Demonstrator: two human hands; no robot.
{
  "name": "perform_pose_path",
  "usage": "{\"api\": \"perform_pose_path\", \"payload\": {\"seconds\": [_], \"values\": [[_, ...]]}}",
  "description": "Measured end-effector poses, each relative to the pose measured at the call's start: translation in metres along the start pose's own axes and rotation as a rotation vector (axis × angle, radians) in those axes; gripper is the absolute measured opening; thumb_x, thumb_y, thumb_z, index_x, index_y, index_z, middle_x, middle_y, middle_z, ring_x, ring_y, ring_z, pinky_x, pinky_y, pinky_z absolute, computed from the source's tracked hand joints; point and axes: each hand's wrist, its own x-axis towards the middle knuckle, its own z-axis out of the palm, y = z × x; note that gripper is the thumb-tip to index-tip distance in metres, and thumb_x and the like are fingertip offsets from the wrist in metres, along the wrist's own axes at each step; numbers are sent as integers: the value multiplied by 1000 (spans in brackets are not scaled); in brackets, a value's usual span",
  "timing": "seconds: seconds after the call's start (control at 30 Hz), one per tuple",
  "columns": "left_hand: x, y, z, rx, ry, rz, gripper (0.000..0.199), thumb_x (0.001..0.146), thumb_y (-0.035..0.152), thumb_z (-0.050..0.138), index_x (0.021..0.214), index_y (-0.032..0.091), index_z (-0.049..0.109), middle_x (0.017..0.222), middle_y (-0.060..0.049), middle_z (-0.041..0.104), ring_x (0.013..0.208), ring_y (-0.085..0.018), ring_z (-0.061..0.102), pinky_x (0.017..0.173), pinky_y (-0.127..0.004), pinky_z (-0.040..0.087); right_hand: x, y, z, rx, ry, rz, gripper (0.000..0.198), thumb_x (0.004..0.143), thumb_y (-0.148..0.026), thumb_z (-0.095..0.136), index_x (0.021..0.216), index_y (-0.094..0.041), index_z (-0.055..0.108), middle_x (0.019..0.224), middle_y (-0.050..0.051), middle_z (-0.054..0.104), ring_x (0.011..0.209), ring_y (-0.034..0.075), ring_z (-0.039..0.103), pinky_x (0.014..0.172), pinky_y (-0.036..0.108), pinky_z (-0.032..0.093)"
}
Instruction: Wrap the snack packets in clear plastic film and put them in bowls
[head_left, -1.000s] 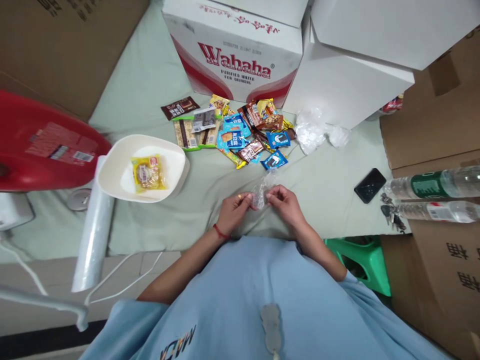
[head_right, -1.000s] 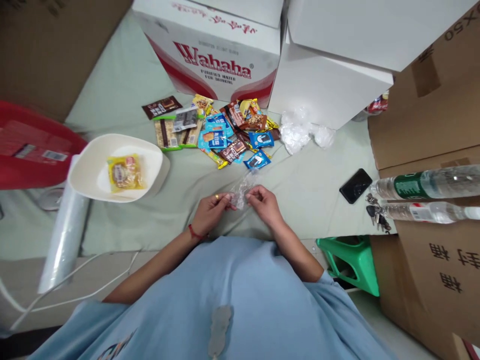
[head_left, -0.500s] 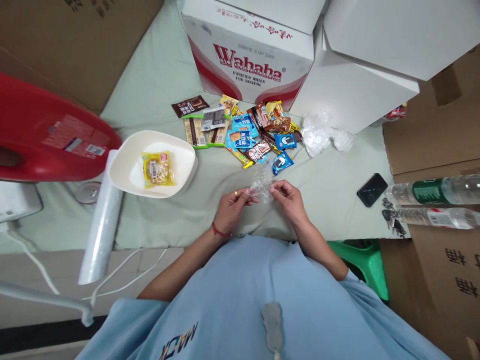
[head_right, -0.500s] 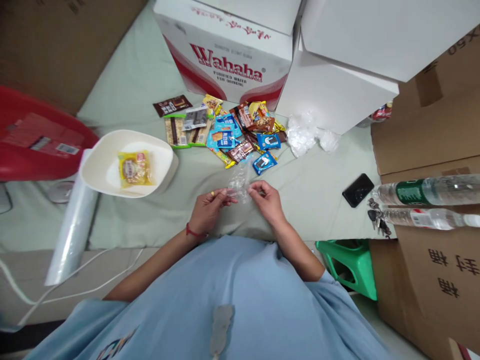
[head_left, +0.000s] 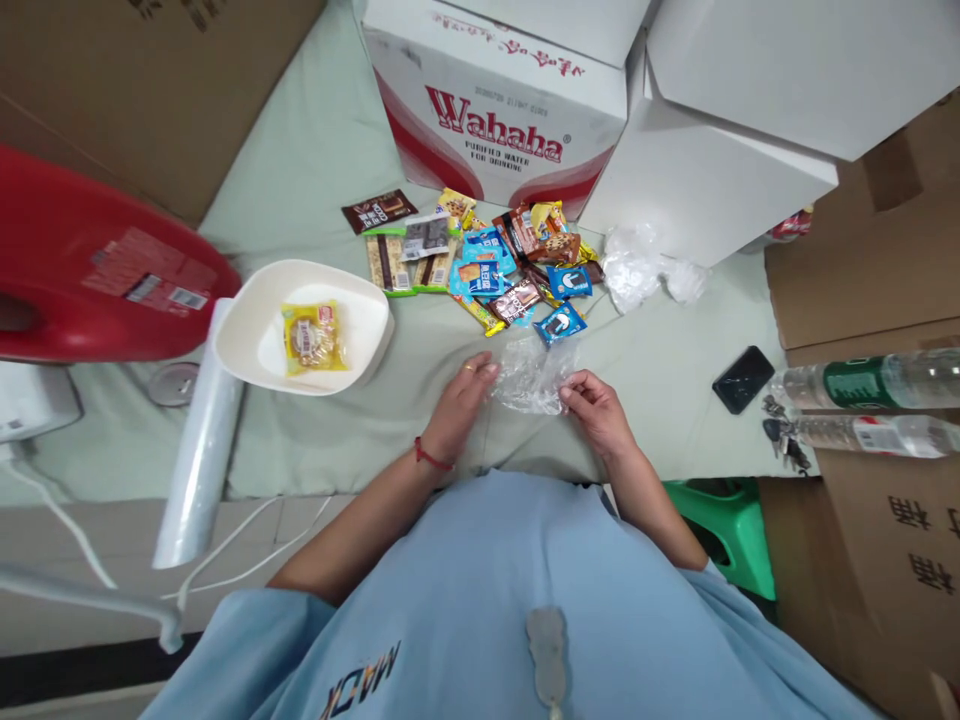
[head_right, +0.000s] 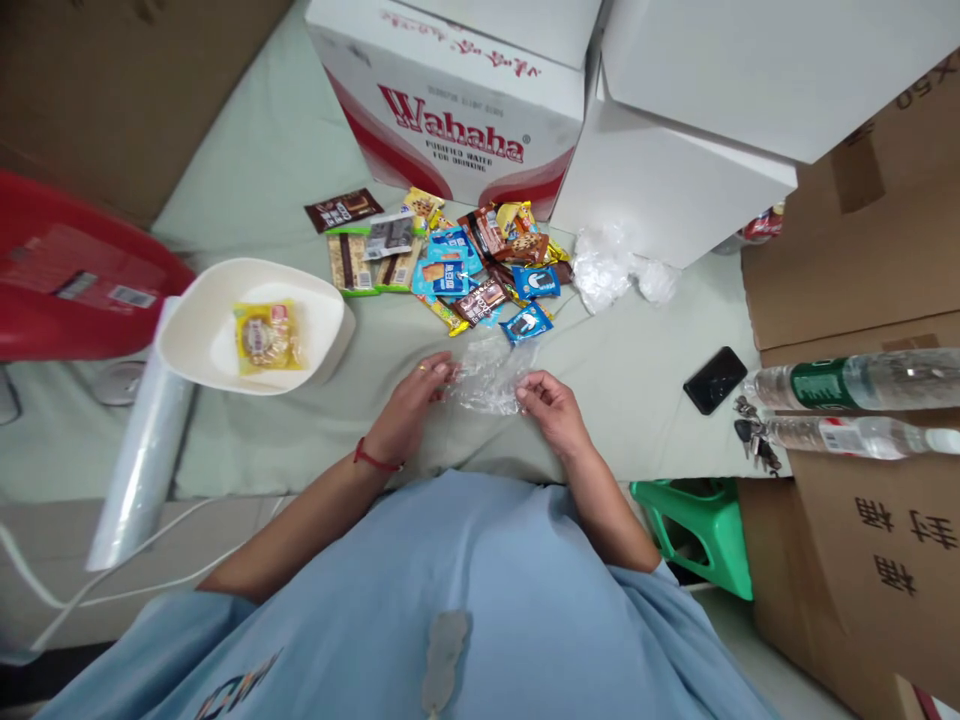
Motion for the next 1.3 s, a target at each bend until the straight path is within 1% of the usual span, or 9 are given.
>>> {"api": "perform_pose_path", "payload": {"seconds": [0.07,0.13,0.23,0.43,0.53,0.77,0.97,1.17,1.3], "values": [[8,4,6,29,-7,-50,52,90,59,66,123,19,66,122,-12,75,112,-27,69,85,-36,53,-3,-1,-2,-17,-63,-12,37,76,-57,89,84,-25,73,70,-3,62,64,14,53,66,28,45],[15,5,15,27,-51,-90,46,87,61,69,104,18,68,93,-8,75,84,-22,69,68,-32,50,-5,-1,-5,1,-118,-30,37,77,-58,89,83,-25,72,69,-3,62,65,14,54,68,28,45],[20,1,26,16,-71,-76,41,80,59,74,80,19,63,64,2,58,59,-14,51,55,-27,39,-5,0,-13,-8,-142,-20,35,78,-57,88,86,-26,73,71,-3,63,67,15,56,70,29,47],[8,4,37,25,58,59,38,82,58,71,86,21,63,68,5,52,63,-12,43,60,-26,36,-4,-4,-27,-107,210,-58,37,84,-62,78,92,-26,74,87,1,69,70,16,54,63,28,47],[2,6,40,47,43,95,39,85,60,70,90,21,66,64,6,49,58,-12,39,57,-27,35,1,-7,-18,-133,174,-63,42,90,-67,69,99,-26,74,89,3,71,77,18,59,64,29,48],[-6,5,28,63,63,108,52,92,70,61,96,20,73,56,6,42,52,-13,36,52,-28,33,30,6,17,-267,175,-64,70,68,-47,91,129,-27,64,95,-1,72,67,13,55,67,28,48],[-7,3,1,81,118,131,56,95,72,56,99,21,76,54,4,43,50,-14,37,50,-30,31,44,10,19,-220,-14,-8,27,75,-48,79,84,-22,74,65,-4,59,59,12,46,57,26,35],[-5,0,-28,53,220,124,57,93,75,58,99,21,77,52,5,41,48,-13,36,48,-29,29,37,-3,-10,-209,165,15,30,74,-50,83,82,-23,73,57,-7,50,51,10,34,50,24,26],[-5,-3,-30,86,169,120,59,93,76,57,101,21,77,53,5,43,49,-13,37,49,-29,31,39,-1,7,-290,88,42,42,79,-63,78,86,-22,73,67,-3,65,54,11,41,51,25,31]]}}
